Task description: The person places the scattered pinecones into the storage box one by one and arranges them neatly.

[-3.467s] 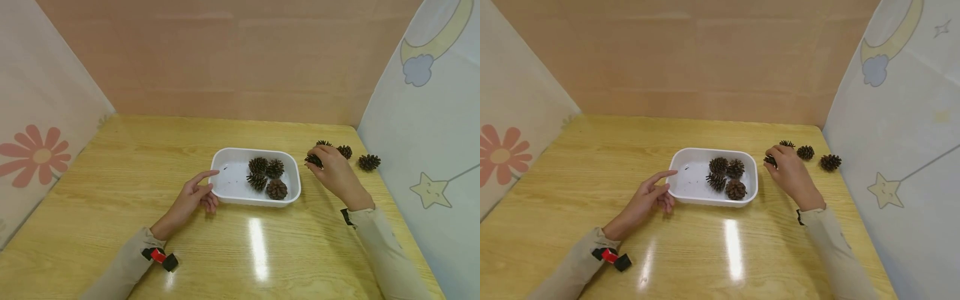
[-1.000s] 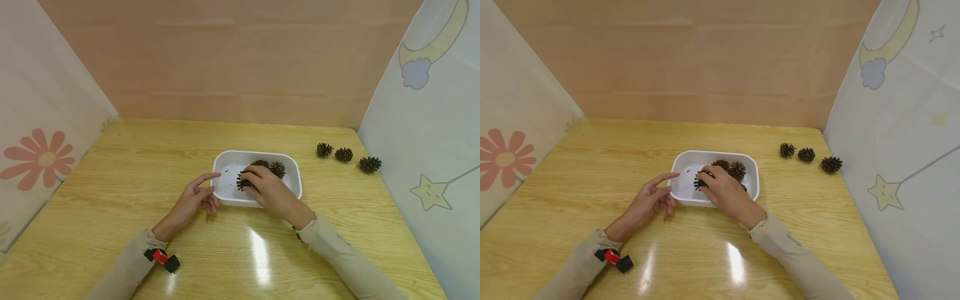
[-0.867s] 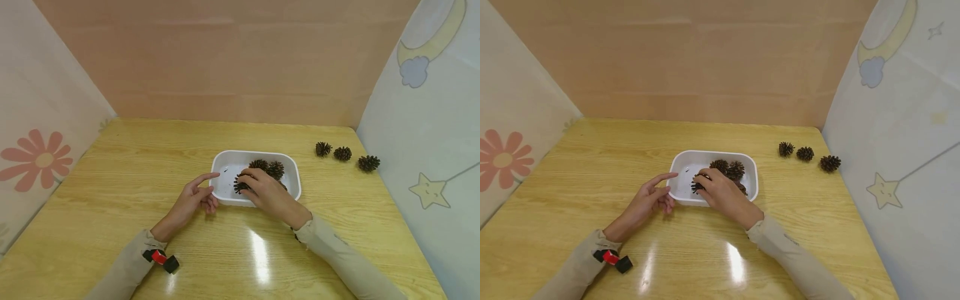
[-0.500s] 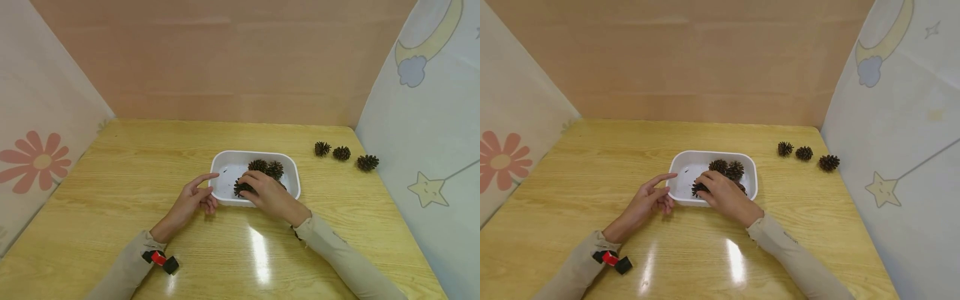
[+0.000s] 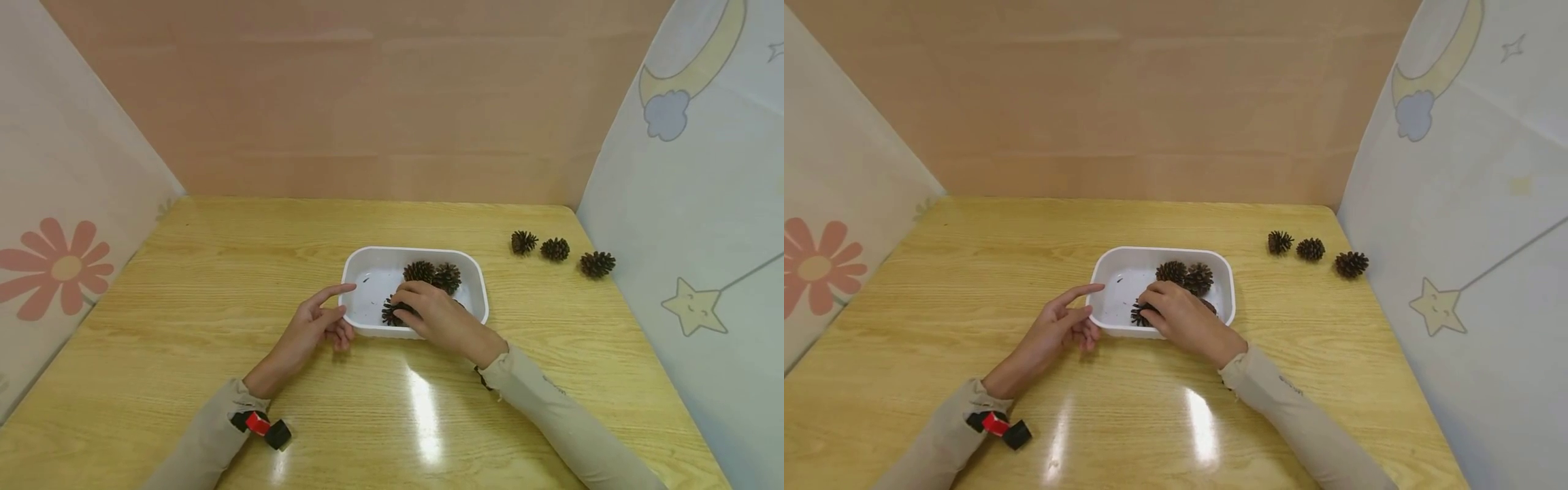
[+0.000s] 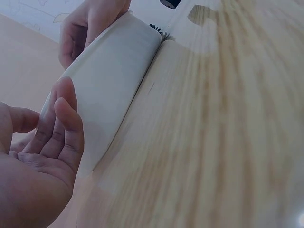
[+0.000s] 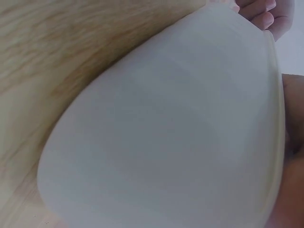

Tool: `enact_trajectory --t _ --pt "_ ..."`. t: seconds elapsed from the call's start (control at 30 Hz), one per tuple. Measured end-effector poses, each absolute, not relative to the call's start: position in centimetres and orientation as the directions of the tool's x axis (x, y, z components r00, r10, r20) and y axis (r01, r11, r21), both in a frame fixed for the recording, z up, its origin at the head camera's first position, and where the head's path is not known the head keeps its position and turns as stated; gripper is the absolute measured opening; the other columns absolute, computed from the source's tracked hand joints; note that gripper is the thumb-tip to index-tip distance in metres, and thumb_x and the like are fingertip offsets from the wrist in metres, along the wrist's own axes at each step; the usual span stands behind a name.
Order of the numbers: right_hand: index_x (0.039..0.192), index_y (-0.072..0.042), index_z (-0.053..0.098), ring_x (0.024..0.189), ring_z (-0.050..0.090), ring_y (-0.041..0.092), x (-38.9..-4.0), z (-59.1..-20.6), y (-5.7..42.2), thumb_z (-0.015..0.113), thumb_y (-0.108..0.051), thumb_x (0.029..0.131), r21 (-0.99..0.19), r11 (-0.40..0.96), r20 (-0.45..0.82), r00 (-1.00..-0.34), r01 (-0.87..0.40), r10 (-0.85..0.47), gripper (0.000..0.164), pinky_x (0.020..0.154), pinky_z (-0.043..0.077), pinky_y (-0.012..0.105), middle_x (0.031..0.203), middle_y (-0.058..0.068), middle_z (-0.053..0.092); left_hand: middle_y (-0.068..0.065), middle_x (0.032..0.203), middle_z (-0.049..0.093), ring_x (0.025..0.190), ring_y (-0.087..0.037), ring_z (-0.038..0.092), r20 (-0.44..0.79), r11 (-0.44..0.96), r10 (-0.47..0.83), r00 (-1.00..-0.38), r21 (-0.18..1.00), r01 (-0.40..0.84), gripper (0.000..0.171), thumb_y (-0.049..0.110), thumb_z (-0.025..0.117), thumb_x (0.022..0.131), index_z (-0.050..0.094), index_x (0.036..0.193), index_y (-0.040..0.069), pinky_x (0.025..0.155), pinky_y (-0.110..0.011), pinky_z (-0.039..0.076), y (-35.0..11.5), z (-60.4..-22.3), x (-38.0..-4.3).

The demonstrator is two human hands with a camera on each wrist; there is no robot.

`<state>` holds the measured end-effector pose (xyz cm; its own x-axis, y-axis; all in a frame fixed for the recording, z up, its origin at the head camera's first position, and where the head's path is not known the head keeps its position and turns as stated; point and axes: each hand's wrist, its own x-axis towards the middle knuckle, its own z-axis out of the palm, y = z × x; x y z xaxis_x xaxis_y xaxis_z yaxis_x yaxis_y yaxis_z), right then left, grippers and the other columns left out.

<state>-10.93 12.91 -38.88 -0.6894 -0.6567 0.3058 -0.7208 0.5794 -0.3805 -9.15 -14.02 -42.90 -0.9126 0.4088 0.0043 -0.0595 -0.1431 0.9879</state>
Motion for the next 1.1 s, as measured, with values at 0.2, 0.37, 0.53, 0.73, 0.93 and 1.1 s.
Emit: enact_trajectory --t 0.2,0.37,0.53,0.73,0.93,1.1 --pt "0.104 -0.008 0.073 0.104 0.062 0.017 -10.9 -38.8 13.0 0.065 -0.009 0.097 -0.363 0.578 0.307 -0.680 -0.731 -0.666 0.011 0.086 0.055 0.031 0.114 0.006 0.065 -0.010 0.073 0.071 0.058 -0.020 0.066 0.005 -0.140 0.409 -0.912 0.988 -0.058 0.048 0.017 0.050 0.106 0.037 0.150 0.000 0.053 -0.030 0.055 -14.0 -42.9 -9.1" --pt "0.099 -0.006 0.075 0.106 0.063 0.022 -11.0 -38.5 13.4 0.067 -0.004 0.094 -0.341 0.557 0.352 -0.652 -0.757 -0.672 0.010 0.089 0.055 0.032 0.114 0.011 0.067 -0.010 0.074 0.071 0.058 -0.020 0.066 0.006 -0.139 0.411 -0.912 0.989 -0.056 0.049 0.017 0.050 0.106 0.037 0.150 0.000 0.053 -0.031 0.055 -13.9 -43.0 -9.2" --pt "0.097 -0.004 0.075 0.103 0.065 0.023 -11.4 -37.7 14.0 0.071 -0.001 0.090 -0.340 0.544 0.398 -0.641 -0.767 -0.656 0.008 0.086 0.056 0.033 0.111 0.011 0.068 -0.010 0.074 0.071 0.059 -0.020 0.066 0.008 -0.138 0.412 -0.911 0.989 -0.053 0.048 0.017 0.050 0.106 0.037 0.150 0.001 0.053 -0.030 0.055 -13.9 -43.0 -9.2" --pt "0.099 -0.002 0.075 0.105 0.065 0.029 -11.9 -36.2 15.2 0.073 0.002 0.088 -0.317 0.581 0.428 -0.659 -0.750 -0.618 0.012 0.089 0.056 0.036 0.110 0.014 0.068 -0.010 0.074 0.071 0.058 -0.021 0.066 0.014 -0.136 0.415 -0.910 0.990 -0.047 0.047 0.016 0.049 0.106 0.037 0.149 0.000 0.053 -0.030 0.055 -14.0 -43.1 -9.2" --pt "0.104 -0.002 0.073 0.107 0.064 0.029 -12.4 -34.9 16.7 0.071 0.001 0.090 -0.322 0.636 0.410 -0.709 -0.701 -0.574 0.014 0.088 0.056 0.038 0.114 0.013 0.067 -0.010 0.074 0.071 0.058 -0.021 0.067 0.006 -0.137 0.412 -0.911 0.989 -0.055 0.048 0.016 0.050 0.106 0.037 0.149 0.000 0.053 -0.030 0.055 -14.1 -43.1 -9.2" --pt "0.106 -0.002 0.072 0.104 0.065 0.029 -13.0 -34.5 17.9 0.071 0.002 0.090 -0.319 0.659 0.429 -0.724 -0.681 -0.541 0.016 0.086 0.057 0.040 0.113 0.015 0.067 -0.012 0.074 0.071 0.058 -0.021 0.066 0.011 -0.134 0.412 -0.911 0.990 -0.049 0.048 0.018 0.050 0.106 0.038 0.150 0.002 0.053 -0.031 0.056 -14.1 -43.1 -9.2"
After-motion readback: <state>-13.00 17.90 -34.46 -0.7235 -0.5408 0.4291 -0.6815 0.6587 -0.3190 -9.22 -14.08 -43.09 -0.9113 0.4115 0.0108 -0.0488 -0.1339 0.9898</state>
